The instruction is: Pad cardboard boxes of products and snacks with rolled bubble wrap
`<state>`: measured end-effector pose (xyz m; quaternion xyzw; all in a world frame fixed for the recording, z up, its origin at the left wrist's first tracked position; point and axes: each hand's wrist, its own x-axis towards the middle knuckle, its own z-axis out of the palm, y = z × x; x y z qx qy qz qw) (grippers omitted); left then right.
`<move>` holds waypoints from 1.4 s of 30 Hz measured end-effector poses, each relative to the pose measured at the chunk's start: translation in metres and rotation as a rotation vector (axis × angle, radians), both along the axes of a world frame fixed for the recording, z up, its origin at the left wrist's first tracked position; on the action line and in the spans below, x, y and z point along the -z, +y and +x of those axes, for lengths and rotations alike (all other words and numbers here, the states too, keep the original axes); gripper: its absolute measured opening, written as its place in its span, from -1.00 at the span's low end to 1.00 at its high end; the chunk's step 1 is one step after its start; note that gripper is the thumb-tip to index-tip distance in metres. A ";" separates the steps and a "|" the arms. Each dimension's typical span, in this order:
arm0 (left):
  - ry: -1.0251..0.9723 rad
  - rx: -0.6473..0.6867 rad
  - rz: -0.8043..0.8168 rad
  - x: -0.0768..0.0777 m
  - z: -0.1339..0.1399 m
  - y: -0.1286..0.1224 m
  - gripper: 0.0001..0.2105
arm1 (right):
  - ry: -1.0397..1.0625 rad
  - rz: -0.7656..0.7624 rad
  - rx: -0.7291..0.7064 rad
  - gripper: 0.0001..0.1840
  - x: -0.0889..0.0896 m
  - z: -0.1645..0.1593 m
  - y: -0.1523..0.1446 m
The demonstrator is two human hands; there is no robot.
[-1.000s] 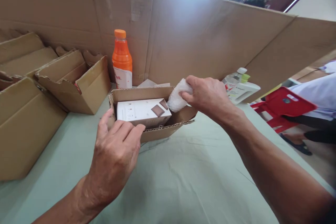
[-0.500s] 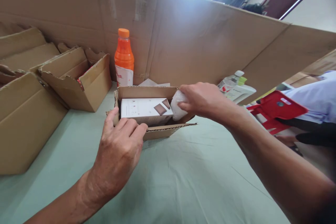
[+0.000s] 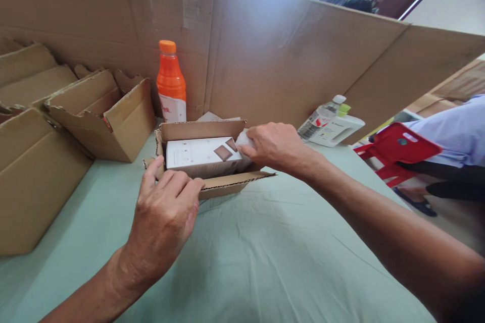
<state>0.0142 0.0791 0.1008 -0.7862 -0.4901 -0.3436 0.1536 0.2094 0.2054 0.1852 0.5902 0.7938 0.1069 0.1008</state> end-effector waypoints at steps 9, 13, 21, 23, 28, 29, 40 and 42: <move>-0.010 -0.003 -0.020 0.003 0.001 -0.004 -0.79 | -0.090 0.062 -0.076 -0.71 0.003 -0.020 0.008; -0.015 -0.002 -0.023 0.004 0.001 -0.006 -0.78 | -0.120 -0.005 -0.142 -0.73 0.004 -0.028 0.005; -0.014 -0.010 -0.014 0.005 0.001 -0.003 -0.79 | -0.025 0.025 -0.137 -0.69 0.028 -0.021 0.013; -0.006 -0.007 -0.012 0.005 0.001 -0.001 -0.80 | -0.020 0.015 -0.139 -0.73 0.023 -0.020 0.007; -0.143 -0.001 0.116 0.009 -0.006 -0.009 -0.62 | 0.305 0.287 -0.143 -0.75 0.001 0.022 -0.027; -0.207 -0.017 0.142 0.013 -0.010 -0.013 -0.52 | 0.442 0.382 -0.137 -0.76 0.003 0.038 -0.036; -1.096 -0.056 -0.661 0.083 -0.040 0.008 -0.26 | 1.230 -0.130 0.011 -0.32 0.148 0.048 -0.048; -1.149 -0.002 -0.675 0.077 -0.018 0.019 -0.25 | 1.275 -0.097 0.035 -0.38 0.149 0.050 -0.045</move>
